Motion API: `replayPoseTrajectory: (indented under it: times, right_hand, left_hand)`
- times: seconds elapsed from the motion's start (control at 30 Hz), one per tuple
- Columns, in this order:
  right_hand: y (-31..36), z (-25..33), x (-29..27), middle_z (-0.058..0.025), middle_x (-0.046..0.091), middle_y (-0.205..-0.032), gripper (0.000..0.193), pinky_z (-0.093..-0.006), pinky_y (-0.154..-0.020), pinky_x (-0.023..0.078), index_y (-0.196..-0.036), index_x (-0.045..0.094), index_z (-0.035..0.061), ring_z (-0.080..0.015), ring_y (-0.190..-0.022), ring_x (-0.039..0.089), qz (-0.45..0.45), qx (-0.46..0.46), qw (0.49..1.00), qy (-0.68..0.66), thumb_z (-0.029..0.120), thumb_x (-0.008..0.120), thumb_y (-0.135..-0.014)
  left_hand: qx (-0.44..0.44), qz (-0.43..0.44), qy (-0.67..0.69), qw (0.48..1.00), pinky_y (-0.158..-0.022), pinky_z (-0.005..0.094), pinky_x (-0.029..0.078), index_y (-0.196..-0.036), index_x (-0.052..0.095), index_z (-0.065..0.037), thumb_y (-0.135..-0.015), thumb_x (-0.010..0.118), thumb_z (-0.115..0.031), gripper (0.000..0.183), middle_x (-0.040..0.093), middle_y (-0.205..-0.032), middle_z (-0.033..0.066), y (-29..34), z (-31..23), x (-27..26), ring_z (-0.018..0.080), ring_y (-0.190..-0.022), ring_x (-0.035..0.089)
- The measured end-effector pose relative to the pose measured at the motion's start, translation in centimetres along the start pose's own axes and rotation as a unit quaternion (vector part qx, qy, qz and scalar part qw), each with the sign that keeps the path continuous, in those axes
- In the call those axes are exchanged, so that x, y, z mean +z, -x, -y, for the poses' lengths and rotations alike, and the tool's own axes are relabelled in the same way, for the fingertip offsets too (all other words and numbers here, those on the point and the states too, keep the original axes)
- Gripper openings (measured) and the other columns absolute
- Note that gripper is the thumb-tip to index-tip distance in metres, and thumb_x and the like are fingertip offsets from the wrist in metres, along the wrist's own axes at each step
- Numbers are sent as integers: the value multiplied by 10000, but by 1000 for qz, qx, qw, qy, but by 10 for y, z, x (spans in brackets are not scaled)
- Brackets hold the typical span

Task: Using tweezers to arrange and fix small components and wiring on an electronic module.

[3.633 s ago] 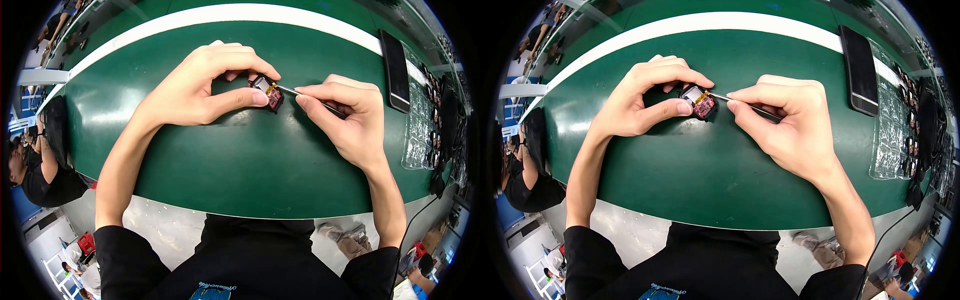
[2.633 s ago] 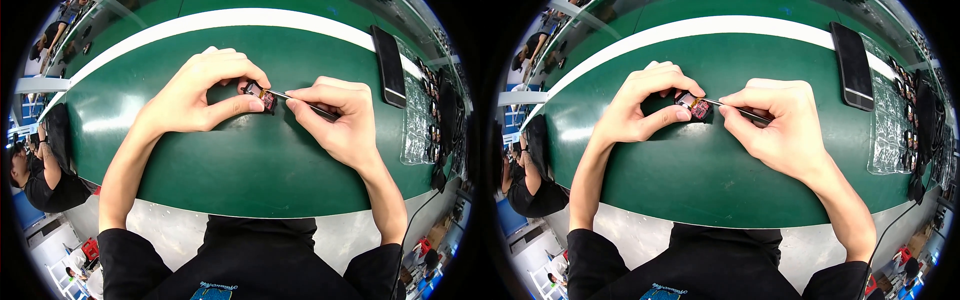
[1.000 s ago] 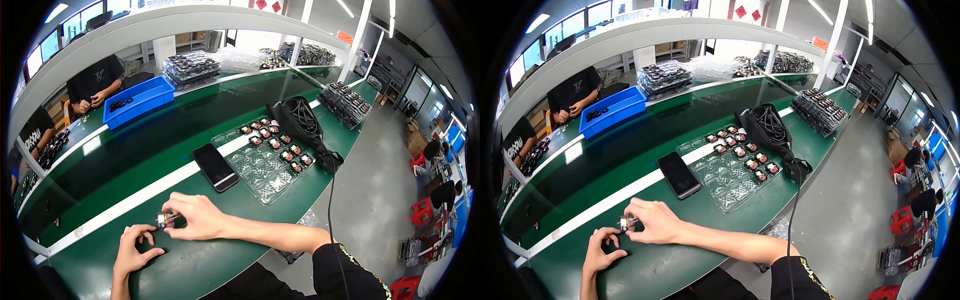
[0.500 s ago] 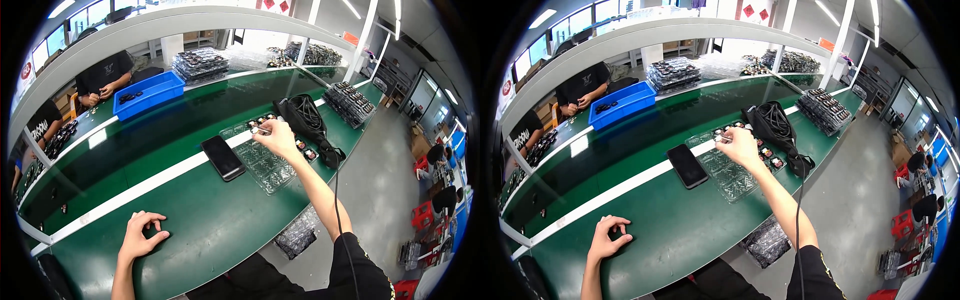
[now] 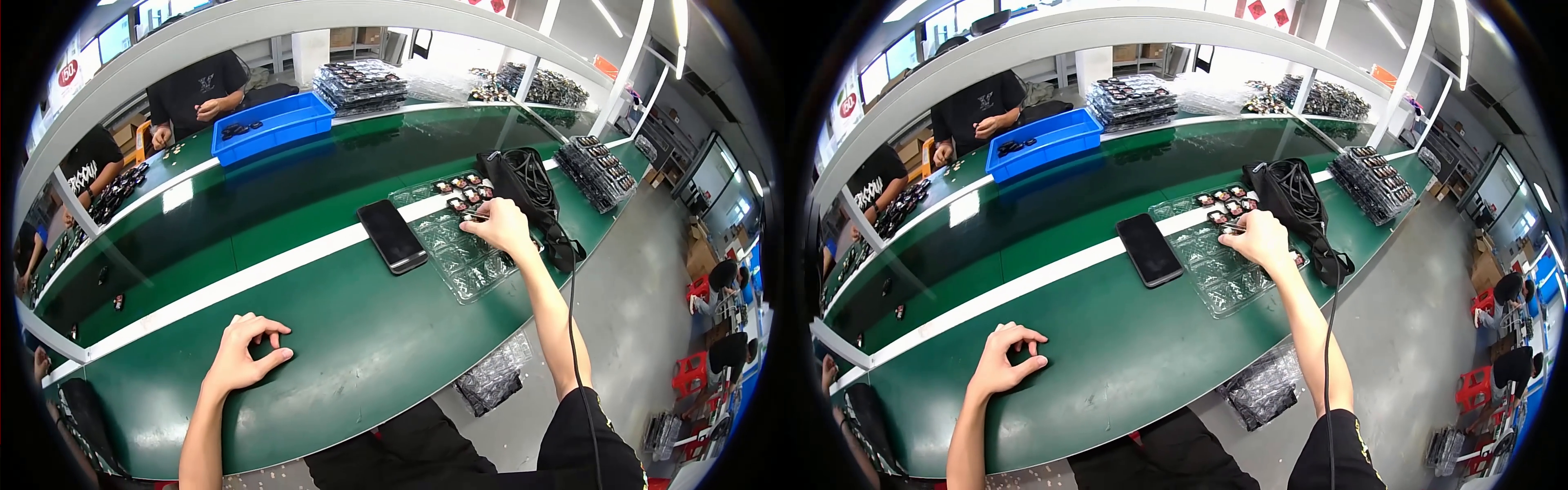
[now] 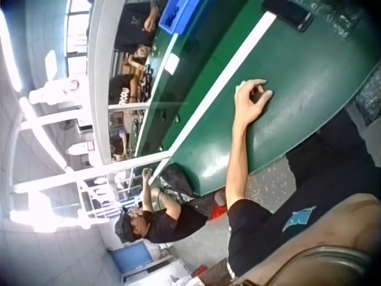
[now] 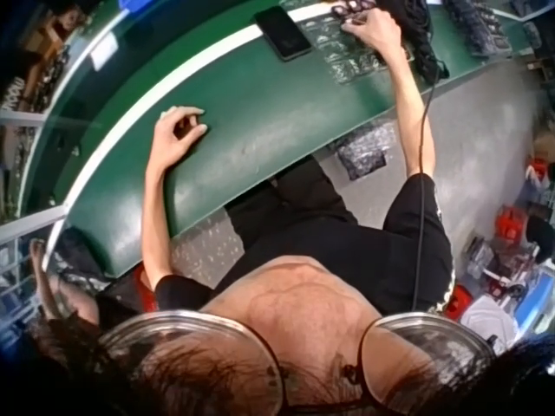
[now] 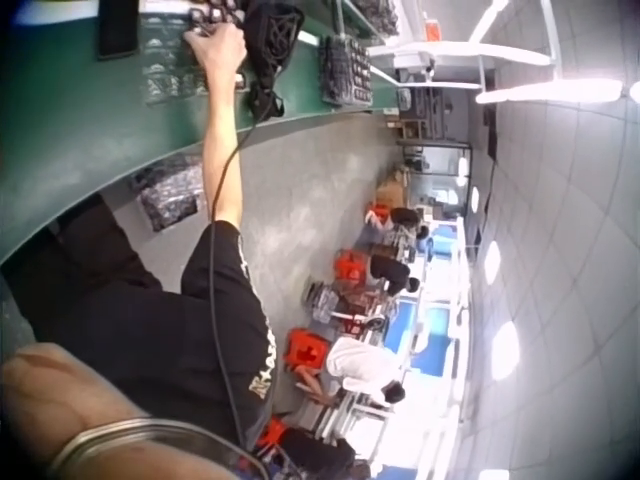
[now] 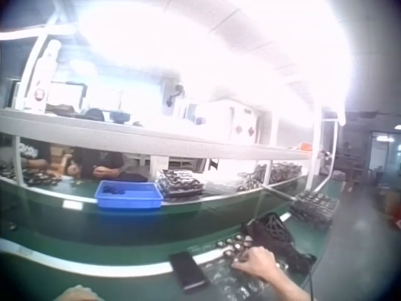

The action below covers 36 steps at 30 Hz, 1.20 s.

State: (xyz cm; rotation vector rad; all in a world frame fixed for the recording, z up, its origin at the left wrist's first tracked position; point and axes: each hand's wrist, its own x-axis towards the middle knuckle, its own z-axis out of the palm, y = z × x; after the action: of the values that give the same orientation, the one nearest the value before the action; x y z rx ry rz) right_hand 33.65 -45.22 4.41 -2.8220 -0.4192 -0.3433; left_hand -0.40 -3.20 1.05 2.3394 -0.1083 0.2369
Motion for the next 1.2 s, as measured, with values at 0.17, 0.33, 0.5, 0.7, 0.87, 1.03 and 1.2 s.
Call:
replayPoseTrajectory:
  times: [0.17, 0.33, 0.5, 0.7, 0.87, 1.03, 1.2]
  right_hand:
    - [-18, 19, 17, -165, 839, -958, 468, -482, -918, 653, -1084, 890, 79, -369, -982, 831, -22, -4, 999, -33, 490, 904, -863]
    - [-28, 15, 32, -200, 838, -1005, 398, -508, -856, 650, -1074, 884, 77, -405, -961, 823, -63, -18, 998, -17, 442, 858, -919]
    - [11, 92, 16, -10, 576, -630, 241, -336, -551, 346, -901, 768, -93, -60, -618, 455, -44, -183, 948, -257, 125, 829, -983]
    - [105, 231, 34, -120, 697, -751, 202, -370, -596, 522, -962, 833, 13, -230, -627, 676, 91, -352, 879, -308, 205, 878, -917]
    - [135, 251, 75, -106, 700, -778, 248, -390, -601, 539, -1122, 831, 30, -256, -621, 678, 63, -429, 857, -279, 171, 859, -920]
    - [129, 245, 80, -87, 660, -725, 252, -343, -595, 514, -1136, 837, 19, -193, -577, 603, 91, -401, 839, -356, 110, 875, -904]
    - [126, 246, 77, -89, 691, -736, 234, -367, -604, 531, -1117, 840, 30, -224, -608, 666, 142, -356, 849, -363, 156, 858, -920]
  left_hand:
    - [-11, -10, -22, 1000, -831, 355, 438, -1102, 830, -136, -839, 949, -220, 300, 712, -860, -53, 7, 4, -2, 176, -815, 551]
    - [13, -3, 4, 1000, -866, 367, 490, -1109, 819, -154, -924, 917, -305, 258, 717, -886, -49, 6, 9, 0, 183, -876, 598]
    - [7, -7, 88, 996, -743, 360, 520, -1106, 790, -46, -984, 862, -275, 270, 696, -861, 38, 3, 19, -3, 188, -798, 617]
    - [-9, -175, -16, 984, -783, 349, 560, -1100, 789, -47, -980, 864, -200, 208, 722, -955, 66, 16, 44, -28, 194, -875, 686]
    - [-154, -362, -287, 873, -1101, 475, 493, -1321, 725, -96, -938, 860, -295, 452, 670, -1337, 119, 38, 120, -92, 344, -1298, 627]
    - [-382, -429, -373, 729, -1079, 548, 492, -1378, 676, -57, -923, 889, -444, 635, 641, -1368, 138, 81, 200, -161, 364, -1329, 599]
    - [-371, -431, -331, 753, -998, 488, 576, -1243, 776, -19, -917, 909, -436, 545, 733, -1212, 167, 79, 227, -179, 357, -1165, 712]
